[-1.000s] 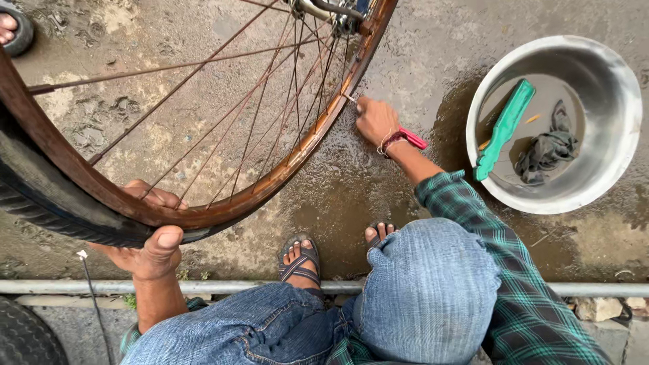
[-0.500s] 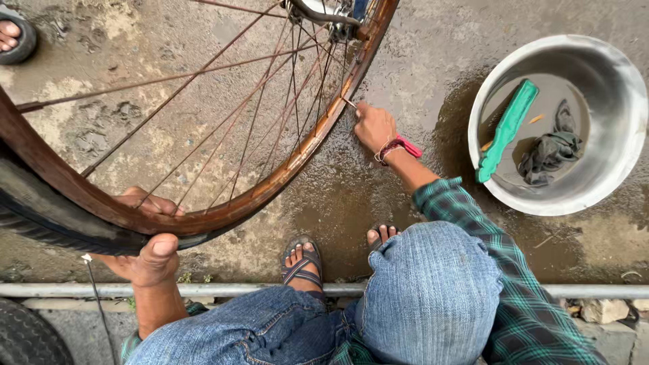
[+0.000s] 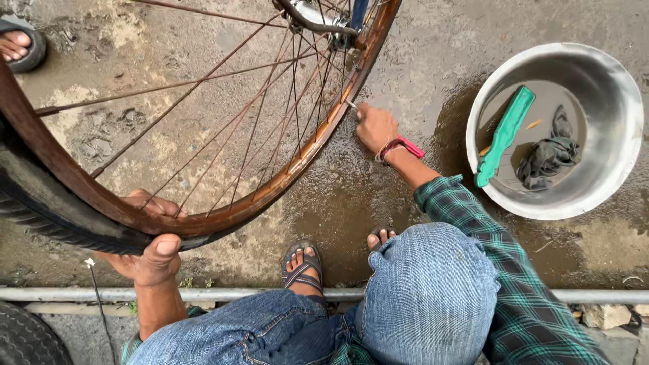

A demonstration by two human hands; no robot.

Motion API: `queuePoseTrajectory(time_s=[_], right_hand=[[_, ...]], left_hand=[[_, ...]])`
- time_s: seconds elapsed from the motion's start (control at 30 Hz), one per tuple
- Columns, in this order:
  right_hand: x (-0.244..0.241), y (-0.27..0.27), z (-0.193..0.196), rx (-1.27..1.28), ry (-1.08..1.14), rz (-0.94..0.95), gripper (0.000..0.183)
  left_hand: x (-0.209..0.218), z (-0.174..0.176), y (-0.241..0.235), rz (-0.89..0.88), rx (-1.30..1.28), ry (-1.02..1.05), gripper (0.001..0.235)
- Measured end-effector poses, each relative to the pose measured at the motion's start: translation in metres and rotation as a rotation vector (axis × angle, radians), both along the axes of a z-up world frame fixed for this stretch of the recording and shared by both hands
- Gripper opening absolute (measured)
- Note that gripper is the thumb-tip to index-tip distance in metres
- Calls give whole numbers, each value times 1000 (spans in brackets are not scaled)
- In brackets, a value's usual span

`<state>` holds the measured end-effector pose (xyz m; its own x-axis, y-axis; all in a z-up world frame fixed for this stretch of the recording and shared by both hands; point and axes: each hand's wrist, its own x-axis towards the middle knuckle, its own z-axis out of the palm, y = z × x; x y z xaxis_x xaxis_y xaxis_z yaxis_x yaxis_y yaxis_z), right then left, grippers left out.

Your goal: The person scrubs the rim of a bicycle wheel using a small brush, repeatedly dipping it into a metal bowl of water. The person holds the wheel steady with one hand while scrubbing the rim with the other.

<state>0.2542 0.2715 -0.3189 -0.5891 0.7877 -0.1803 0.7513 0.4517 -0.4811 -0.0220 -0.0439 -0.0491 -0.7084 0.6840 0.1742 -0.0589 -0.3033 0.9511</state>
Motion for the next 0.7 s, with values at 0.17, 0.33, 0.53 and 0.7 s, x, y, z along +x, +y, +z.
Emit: queuePoseTrajectory(time_s=[0.17,0.33,0.53,0.7], right_hand=[[16,18,11,-19,-73,129,24],[7,36,13,15,-115,-16,27],[-7,41,9,109,-105,-40,23],[-8,40,19,105,8,-31,26]], left_hand=[[3,-3,-1,-10,5,18,76],[-2,-6,-8,-51,-11,-66,66],[-2,-5,-5,-28,-17,-28,68],[0,0,6,-5,-8,55,78]])
